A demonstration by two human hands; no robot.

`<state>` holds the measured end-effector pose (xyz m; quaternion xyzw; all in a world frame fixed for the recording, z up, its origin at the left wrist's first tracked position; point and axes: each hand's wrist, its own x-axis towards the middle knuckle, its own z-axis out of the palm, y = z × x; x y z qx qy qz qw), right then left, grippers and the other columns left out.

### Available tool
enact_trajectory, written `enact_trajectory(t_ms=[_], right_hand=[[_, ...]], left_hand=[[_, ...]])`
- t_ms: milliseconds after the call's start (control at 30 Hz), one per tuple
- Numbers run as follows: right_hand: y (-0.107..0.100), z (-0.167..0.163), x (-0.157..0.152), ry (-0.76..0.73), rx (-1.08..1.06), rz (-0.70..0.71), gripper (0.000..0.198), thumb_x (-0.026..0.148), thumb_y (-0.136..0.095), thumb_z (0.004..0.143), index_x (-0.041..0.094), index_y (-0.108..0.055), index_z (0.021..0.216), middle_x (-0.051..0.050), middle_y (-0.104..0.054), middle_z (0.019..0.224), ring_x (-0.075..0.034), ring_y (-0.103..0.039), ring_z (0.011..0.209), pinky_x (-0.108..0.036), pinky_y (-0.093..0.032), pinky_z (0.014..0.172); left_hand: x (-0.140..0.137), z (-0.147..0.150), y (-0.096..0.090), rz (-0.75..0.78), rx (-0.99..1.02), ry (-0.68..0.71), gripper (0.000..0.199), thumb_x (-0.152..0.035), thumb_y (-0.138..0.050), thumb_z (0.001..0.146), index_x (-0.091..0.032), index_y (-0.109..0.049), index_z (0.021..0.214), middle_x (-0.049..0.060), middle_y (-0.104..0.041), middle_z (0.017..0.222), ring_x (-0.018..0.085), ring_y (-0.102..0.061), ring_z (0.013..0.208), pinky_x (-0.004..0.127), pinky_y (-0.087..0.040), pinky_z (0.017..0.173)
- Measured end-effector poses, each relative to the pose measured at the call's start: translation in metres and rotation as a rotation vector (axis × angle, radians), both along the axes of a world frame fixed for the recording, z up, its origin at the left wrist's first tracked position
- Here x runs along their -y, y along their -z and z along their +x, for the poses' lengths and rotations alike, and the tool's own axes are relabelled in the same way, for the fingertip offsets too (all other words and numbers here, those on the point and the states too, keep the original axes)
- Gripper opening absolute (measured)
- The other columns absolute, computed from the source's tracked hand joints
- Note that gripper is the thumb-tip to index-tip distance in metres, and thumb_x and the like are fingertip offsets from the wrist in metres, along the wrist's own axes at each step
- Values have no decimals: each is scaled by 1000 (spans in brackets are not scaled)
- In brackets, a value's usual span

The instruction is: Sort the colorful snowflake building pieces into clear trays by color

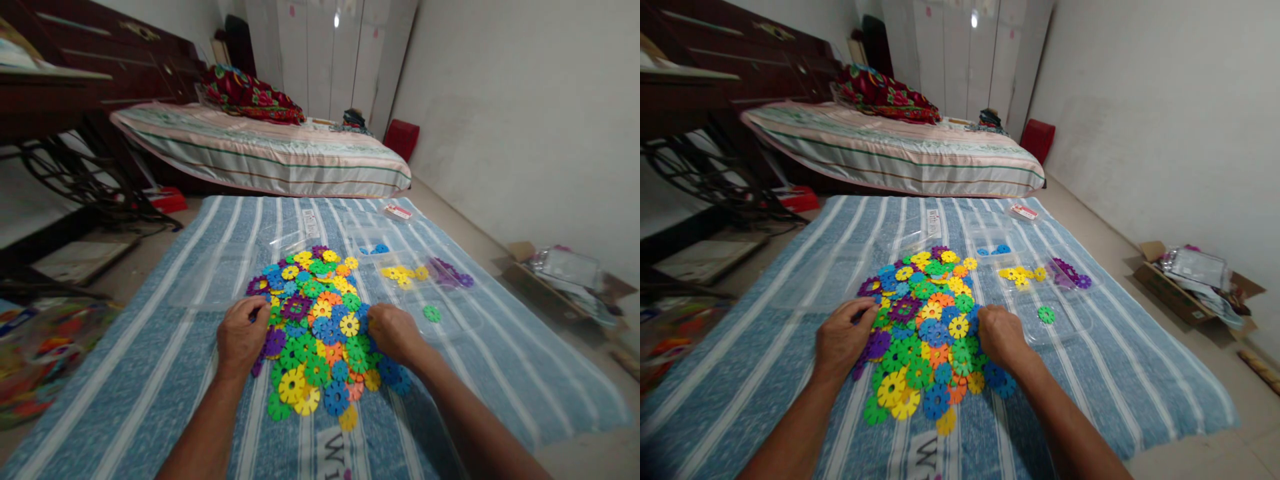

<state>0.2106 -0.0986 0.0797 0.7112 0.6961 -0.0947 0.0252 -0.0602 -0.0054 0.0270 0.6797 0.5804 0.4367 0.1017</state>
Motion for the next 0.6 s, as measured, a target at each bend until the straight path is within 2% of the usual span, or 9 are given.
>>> enact_trajectory(t_ms=[233,600], right_hand=[[-1,1,2,11,-3,-23,16,17,-48,86,19,-64,88,-6,-70,91,-18,-64,84,-25,-31,61],[-4,2,4,-22,-101,23,17,18,-47,88,20,-63,82,-4,-70,84,-16,-62,78,-25,-27,60]], left_hand=[[-1,0,1,-1,-14,-7,22,-36,-50,77,-21,-66,74,5,-72,91,22,-65,91,36,-50,89],[-1,0,2,8,-10,-7,22,-37,-51,77,-21,-66,74,5,-72,91,22,-66,91,35,-50,90]])
